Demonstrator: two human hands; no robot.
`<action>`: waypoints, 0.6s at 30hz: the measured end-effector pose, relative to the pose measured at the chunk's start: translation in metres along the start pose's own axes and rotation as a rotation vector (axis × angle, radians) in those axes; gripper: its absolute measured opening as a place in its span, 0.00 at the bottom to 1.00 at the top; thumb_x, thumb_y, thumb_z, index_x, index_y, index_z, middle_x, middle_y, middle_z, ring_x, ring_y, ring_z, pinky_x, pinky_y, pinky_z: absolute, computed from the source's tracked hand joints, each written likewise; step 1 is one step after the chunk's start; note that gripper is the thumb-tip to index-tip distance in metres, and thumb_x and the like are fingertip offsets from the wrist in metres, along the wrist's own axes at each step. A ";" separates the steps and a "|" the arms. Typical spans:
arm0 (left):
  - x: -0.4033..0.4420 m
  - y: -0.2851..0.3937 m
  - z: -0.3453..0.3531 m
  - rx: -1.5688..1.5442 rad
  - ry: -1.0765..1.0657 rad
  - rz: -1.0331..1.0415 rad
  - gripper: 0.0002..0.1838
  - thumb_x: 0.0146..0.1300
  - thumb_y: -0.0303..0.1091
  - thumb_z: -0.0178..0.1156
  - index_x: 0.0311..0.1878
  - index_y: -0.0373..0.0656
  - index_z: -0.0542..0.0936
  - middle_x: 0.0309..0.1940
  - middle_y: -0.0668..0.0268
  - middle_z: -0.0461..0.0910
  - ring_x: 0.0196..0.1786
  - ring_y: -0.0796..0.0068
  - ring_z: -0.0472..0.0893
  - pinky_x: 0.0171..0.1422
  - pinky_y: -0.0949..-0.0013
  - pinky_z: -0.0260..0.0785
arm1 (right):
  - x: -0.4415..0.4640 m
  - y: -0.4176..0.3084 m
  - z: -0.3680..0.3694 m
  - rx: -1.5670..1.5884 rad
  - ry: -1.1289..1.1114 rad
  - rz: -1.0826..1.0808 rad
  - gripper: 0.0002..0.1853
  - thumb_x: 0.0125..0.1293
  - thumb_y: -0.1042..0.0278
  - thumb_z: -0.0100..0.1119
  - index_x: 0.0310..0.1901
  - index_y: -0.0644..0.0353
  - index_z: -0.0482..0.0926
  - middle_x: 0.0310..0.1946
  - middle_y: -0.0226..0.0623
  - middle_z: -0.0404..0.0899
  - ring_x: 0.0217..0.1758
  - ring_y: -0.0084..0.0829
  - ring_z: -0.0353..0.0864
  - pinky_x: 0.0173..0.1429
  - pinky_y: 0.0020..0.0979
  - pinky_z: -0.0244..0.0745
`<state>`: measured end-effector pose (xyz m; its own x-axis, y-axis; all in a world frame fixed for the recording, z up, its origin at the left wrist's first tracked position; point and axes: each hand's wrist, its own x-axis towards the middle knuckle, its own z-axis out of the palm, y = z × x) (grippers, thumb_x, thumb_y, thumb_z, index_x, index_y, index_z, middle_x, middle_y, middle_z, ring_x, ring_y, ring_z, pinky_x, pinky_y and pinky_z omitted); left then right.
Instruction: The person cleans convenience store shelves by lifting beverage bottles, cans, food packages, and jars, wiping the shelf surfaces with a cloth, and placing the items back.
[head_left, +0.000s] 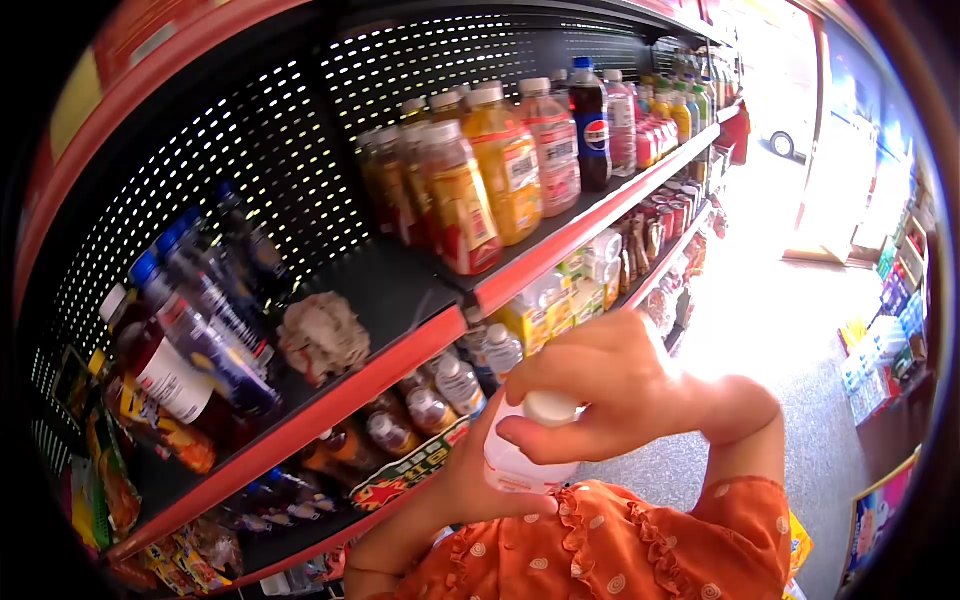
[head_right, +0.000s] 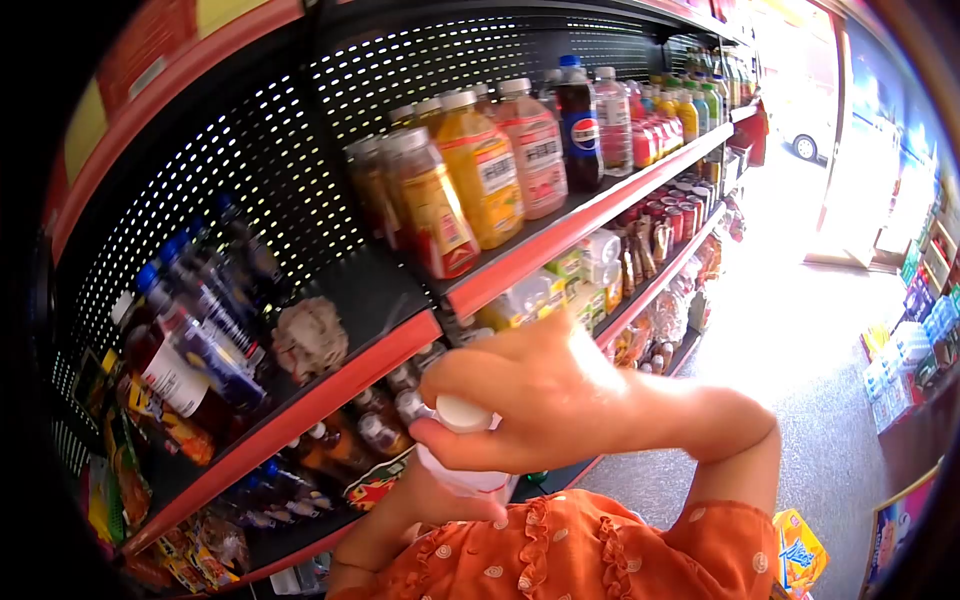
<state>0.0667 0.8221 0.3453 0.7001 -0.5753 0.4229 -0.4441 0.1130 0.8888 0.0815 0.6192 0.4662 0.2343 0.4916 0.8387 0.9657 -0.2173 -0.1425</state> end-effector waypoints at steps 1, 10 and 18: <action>0.013 -0.010 0.008 0.011 -0.044 -0.026 0.57 0.44 0.43 0.81 0.72 0.37 0.55 0.66 0.56 0.65 0.68 0.67 0.67 0.70 0.61 0.61 | -0.017 0.013 0.003 0.011 0.035 0.044 0.11 0.56 0.60 0.71 0.37 0.52 0.80 0.20 0.30 0.76 0.19 0.32 0.78 0.21 0.33 0.68; 0.092 -0.131 0.079 -0.491 0.354 -0.430 0.31 0.64 0.28 0.65 0.68 0.42 0.62 0.56 0.63 0.75 0.58 0.70 0.77 0.63 0.64 0.70 | -0.209 0.101 -0.010 0.430 -0.058 0.934 0.43 0.61 0.43 0.66 0.72 0.54 0.61 0.49 0.44 0.78 0.36 0.30 0.84 0.45 0.33 0.78; 0.160 -0.188 0.106 -0.763 0.392 -0.515 0.22 0.76 0.49 0.45 0.66 0.48 0.68 0.57 0.65 0.77 0.59 0.70 0.77 0.63 0.60 0.69 | -0.247 0.145 -0.023 0.436 -0.041 1.017 0.42 0.64 0.57 0.62 0.76 0.51 0.52 0.62 0.51 0.68 0.61 0.47 0.76 0.61 0.38 0.73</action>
<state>0.2031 0.6229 0.2274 0.9022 -0.4080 -0.1396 0.3468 0.4939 0.7974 0.1607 0.4469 0.2503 0.9366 0.2818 0.2082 0.2751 -0.2236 -0.9350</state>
